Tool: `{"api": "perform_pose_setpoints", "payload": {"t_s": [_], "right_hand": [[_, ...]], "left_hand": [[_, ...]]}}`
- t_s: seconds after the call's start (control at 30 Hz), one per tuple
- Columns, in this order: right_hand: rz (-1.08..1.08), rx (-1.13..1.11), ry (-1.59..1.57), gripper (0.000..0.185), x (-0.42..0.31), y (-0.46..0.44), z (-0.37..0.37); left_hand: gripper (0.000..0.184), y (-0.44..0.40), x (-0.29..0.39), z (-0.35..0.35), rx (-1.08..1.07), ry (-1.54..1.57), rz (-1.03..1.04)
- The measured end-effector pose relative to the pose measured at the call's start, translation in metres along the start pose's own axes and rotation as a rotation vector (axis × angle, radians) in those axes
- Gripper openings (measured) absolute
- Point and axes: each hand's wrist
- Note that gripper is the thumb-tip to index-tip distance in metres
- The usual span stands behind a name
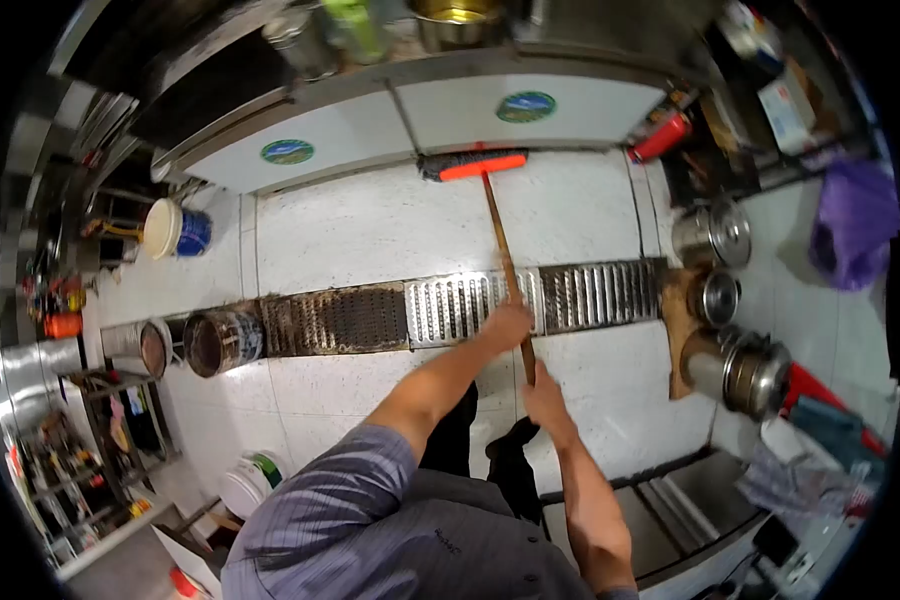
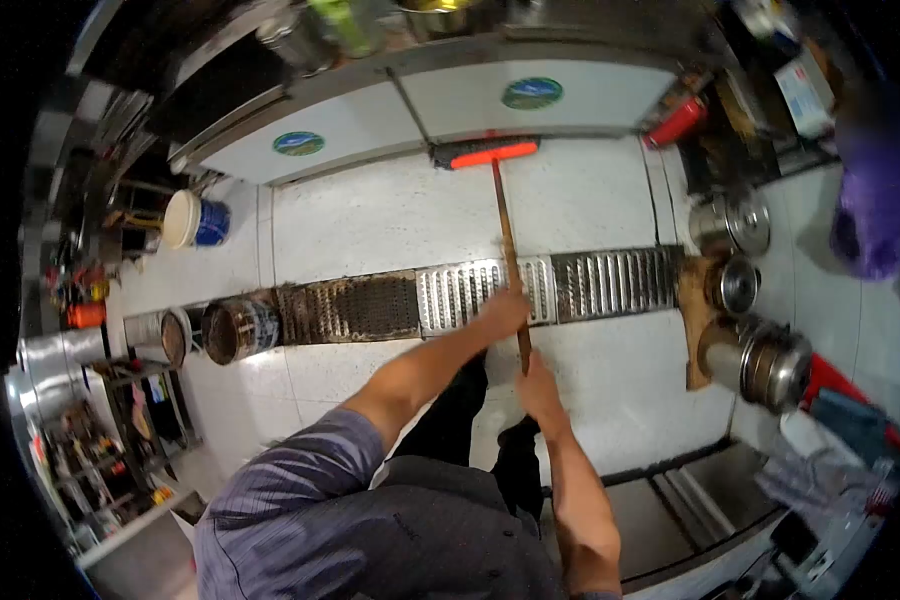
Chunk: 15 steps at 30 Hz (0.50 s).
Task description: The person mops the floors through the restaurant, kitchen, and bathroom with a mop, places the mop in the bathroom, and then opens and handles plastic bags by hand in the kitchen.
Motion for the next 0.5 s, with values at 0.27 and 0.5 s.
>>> {"api": "perform_pose_setpoints", "payload": {"t_s": [0.27, 0.5], "right_hand": [[-0.064, -0.395, 0.250, 0.062, -0.021, 0.098, -0.073], [-0.304, -0.604, 0.686, 0.074, -0.080, -0.003, -0.112]], "left_hand": [[0.018, 0.104, 0.053, 0.023, 0.067, 0.184, 0.190], [0.018, 0.069, 0.005, -0.036, -0.053, 0.293, 0.023]]}}
Point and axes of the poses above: each hand's wrist, its own y-axis away from the middle knuckle, its own z-axis out of the palm, x = y × z, and after that the axes turned 9 degrees about x, right-handed
